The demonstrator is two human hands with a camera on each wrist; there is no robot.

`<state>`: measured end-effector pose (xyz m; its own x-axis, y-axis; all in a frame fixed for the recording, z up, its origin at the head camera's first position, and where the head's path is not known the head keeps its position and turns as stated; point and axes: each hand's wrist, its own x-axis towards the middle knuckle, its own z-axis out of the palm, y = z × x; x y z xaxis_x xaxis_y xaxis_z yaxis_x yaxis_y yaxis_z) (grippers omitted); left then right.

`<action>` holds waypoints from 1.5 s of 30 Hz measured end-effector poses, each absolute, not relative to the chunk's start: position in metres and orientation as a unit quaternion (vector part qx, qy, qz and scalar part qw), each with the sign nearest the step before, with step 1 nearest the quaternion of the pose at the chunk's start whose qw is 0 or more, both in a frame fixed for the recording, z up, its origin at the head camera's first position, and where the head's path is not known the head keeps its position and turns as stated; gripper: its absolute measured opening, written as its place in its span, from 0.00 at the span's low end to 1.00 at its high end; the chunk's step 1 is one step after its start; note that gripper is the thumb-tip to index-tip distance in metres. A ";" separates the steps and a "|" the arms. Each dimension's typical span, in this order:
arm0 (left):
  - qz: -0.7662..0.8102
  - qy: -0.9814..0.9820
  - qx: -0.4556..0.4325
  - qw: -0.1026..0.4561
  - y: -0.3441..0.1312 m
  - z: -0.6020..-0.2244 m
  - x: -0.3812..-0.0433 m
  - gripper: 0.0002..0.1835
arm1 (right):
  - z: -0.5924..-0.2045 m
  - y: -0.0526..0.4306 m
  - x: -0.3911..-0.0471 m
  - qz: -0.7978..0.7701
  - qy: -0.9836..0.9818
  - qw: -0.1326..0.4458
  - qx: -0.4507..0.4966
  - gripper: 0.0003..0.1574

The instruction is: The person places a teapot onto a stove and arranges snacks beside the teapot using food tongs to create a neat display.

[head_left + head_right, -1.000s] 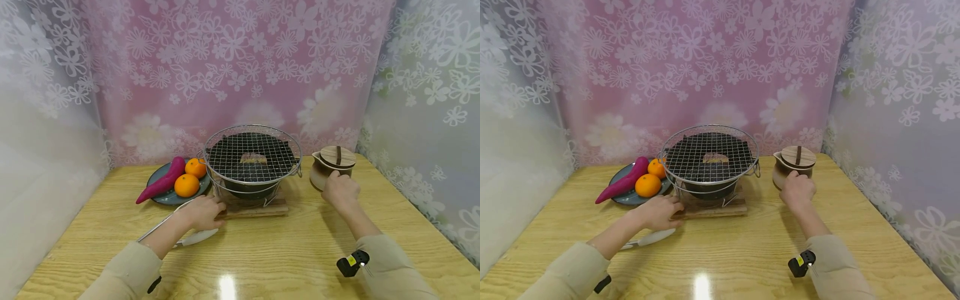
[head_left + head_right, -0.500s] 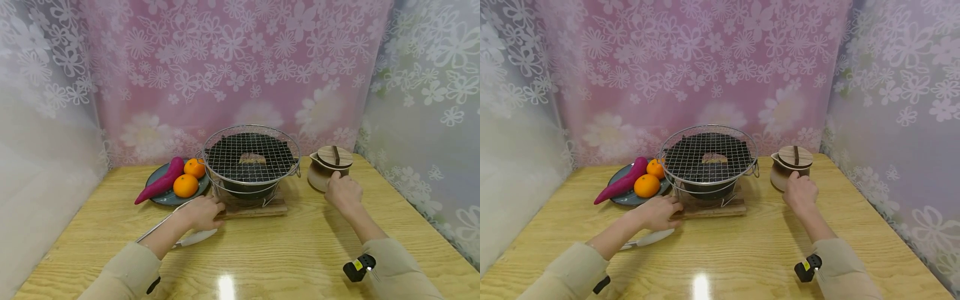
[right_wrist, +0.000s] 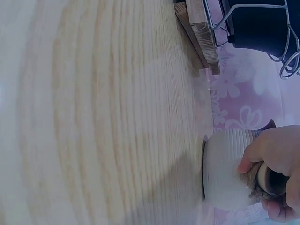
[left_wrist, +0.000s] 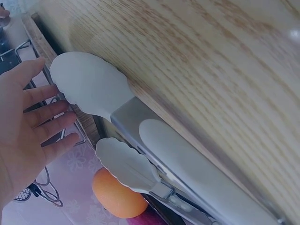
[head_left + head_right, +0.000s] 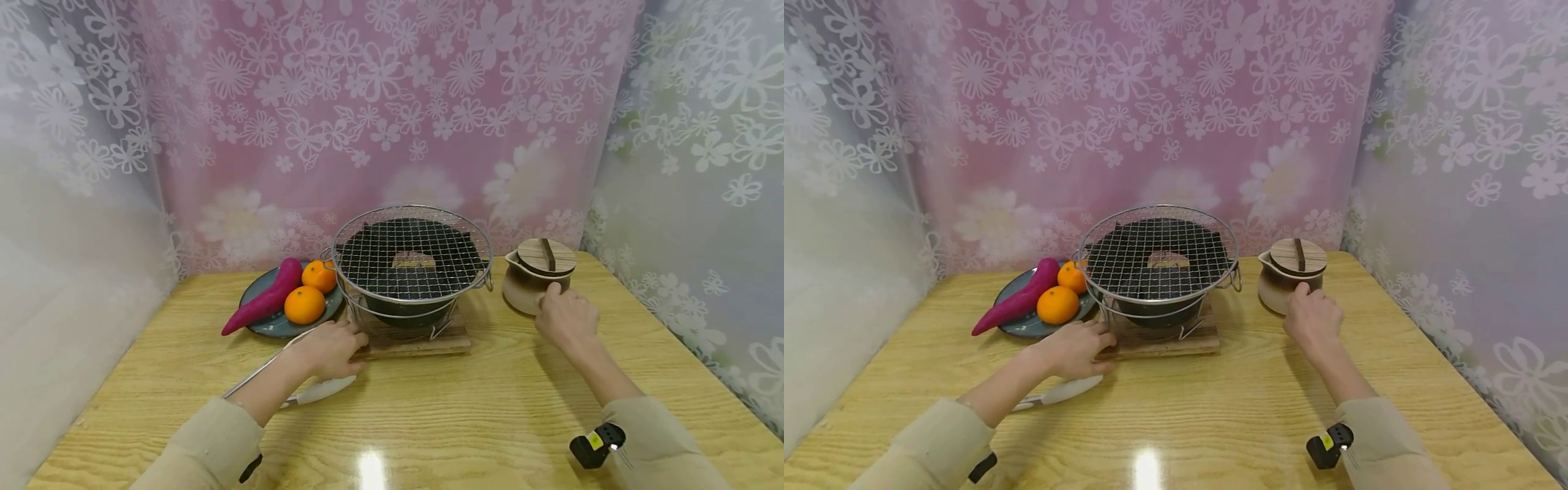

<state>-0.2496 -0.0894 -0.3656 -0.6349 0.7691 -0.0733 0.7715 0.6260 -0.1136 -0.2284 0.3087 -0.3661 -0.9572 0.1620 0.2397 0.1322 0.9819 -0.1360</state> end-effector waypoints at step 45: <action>-0.070 0.904 0.421 -0.002 -0.089 -0.363 -0.246 0.18 | -0.298 0.314 -0.204 0.052 -0.974 0.222 -0.004 0.13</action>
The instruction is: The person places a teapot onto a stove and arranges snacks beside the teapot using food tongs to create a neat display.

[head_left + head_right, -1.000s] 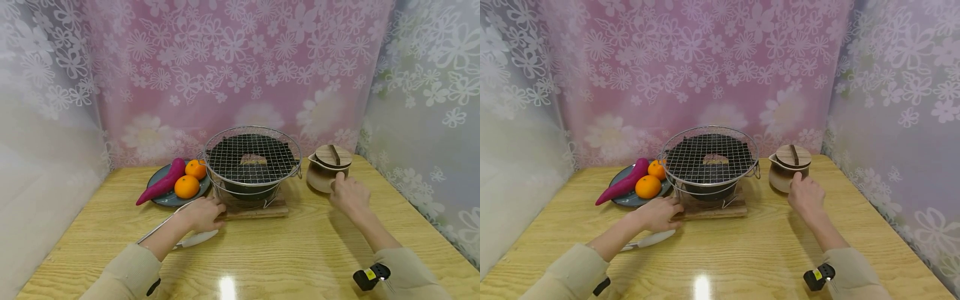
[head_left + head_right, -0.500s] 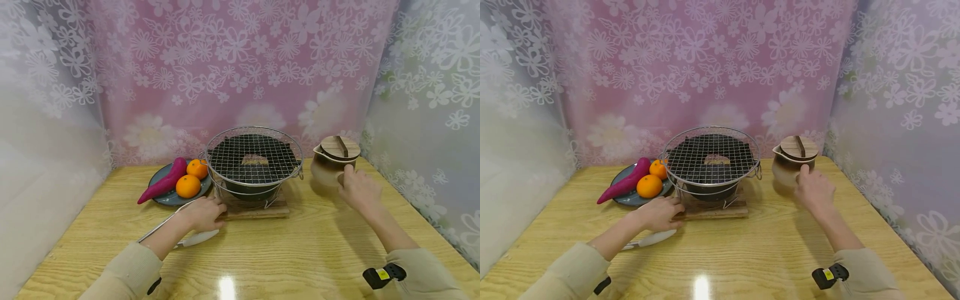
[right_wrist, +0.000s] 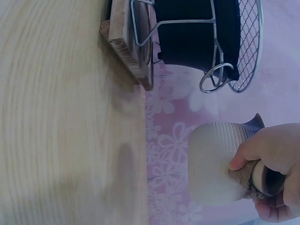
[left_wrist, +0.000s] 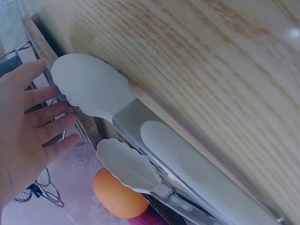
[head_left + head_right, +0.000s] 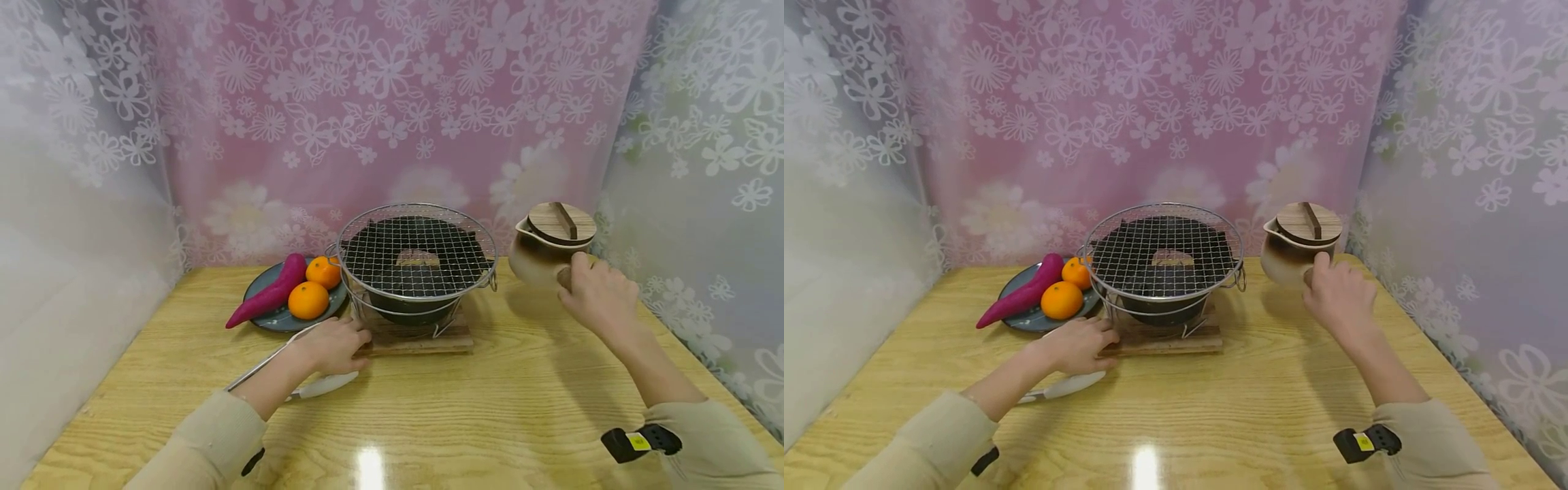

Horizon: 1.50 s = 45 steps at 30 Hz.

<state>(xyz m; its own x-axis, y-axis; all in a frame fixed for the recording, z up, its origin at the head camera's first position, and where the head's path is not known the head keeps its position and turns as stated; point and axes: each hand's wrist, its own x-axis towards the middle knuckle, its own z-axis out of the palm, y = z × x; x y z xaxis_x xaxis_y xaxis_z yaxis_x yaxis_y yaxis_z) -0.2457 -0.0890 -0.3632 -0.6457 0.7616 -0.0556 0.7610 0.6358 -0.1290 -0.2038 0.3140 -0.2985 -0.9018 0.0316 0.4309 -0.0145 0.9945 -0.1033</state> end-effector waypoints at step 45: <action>0.074 -0.912 -0.401 -0.028 -0.089 -0.362 -0.248 0.21 | -0.246 0.306 -0.210 0.032 -0.976 0.212 0.032 0.15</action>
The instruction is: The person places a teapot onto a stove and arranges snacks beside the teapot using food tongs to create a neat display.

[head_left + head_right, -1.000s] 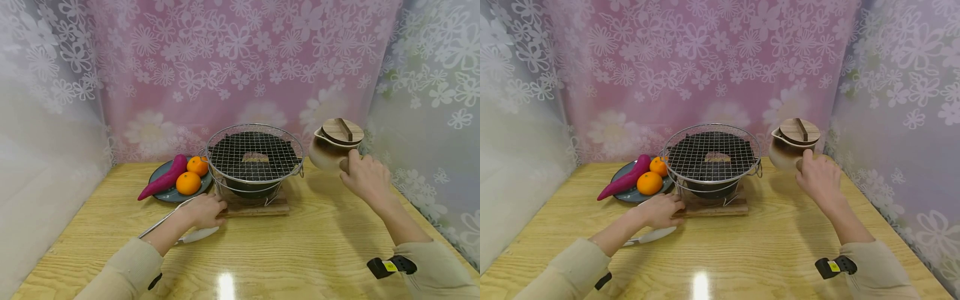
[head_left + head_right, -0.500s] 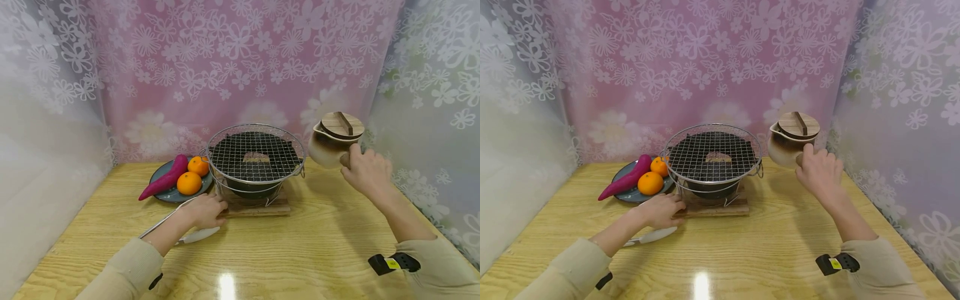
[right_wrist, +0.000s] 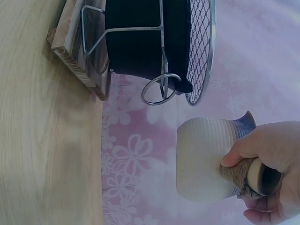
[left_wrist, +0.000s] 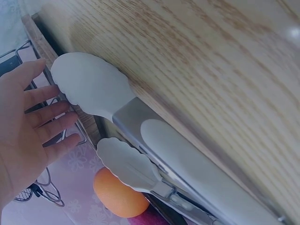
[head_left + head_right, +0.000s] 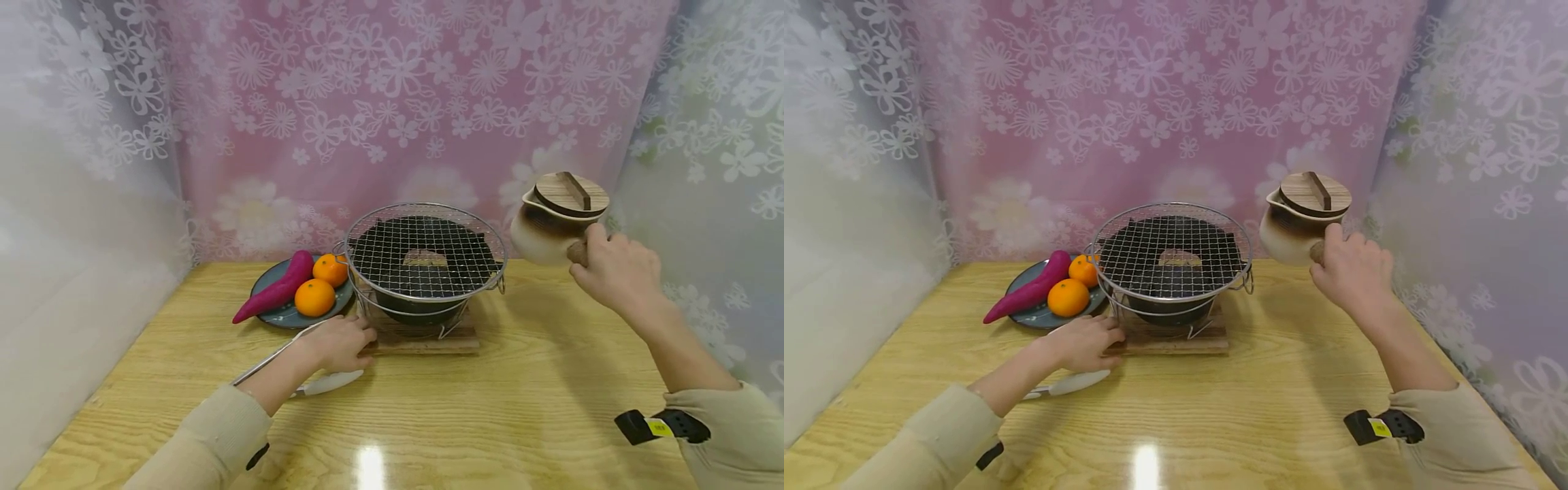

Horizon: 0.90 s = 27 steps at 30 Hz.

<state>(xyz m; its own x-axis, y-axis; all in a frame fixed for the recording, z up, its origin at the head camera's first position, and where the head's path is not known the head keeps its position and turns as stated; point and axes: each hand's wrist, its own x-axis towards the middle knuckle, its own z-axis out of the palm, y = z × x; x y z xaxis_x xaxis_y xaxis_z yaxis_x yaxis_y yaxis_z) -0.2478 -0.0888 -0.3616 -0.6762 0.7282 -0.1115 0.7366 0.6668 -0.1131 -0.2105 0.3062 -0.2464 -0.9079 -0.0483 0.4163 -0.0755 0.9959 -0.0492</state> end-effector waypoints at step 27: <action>-0.074 0.910 0.406 0.023 -0.090 -0.363 -0.247 0.20 | -0.212 0.292 -0.218 0.040 -0.972 0.227 0.054 0.17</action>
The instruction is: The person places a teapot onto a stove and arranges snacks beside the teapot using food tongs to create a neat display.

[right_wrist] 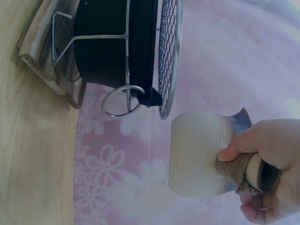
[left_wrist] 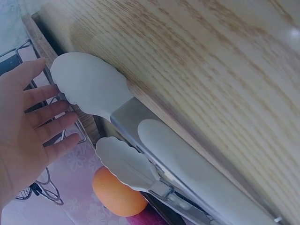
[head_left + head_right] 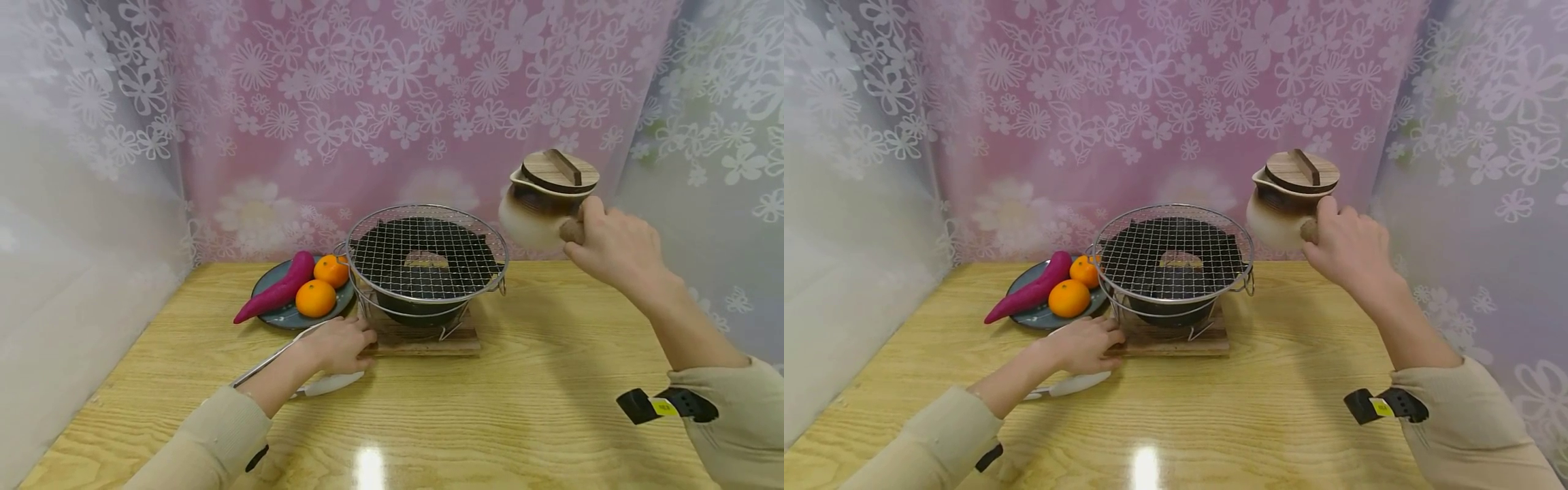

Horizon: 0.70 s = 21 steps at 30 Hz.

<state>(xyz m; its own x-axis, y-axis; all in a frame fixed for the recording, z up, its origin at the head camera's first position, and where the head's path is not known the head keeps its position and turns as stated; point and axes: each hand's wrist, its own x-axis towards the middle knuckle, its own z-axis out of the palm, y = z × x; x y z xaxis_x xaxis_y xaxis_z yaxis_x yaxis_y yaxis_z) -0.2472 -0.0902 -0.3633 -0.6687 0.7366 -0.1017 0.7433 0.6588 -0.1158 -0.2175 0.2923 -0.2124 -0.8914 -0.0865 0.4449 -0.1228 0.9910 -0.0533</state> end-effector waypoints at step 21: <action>-0.075 0.910 0.407 0.019 -0.089 -0.363 -0.247 0.20 | -0.194 0.257 -0.221 0.037 -0.970 0.222 0.089 0.17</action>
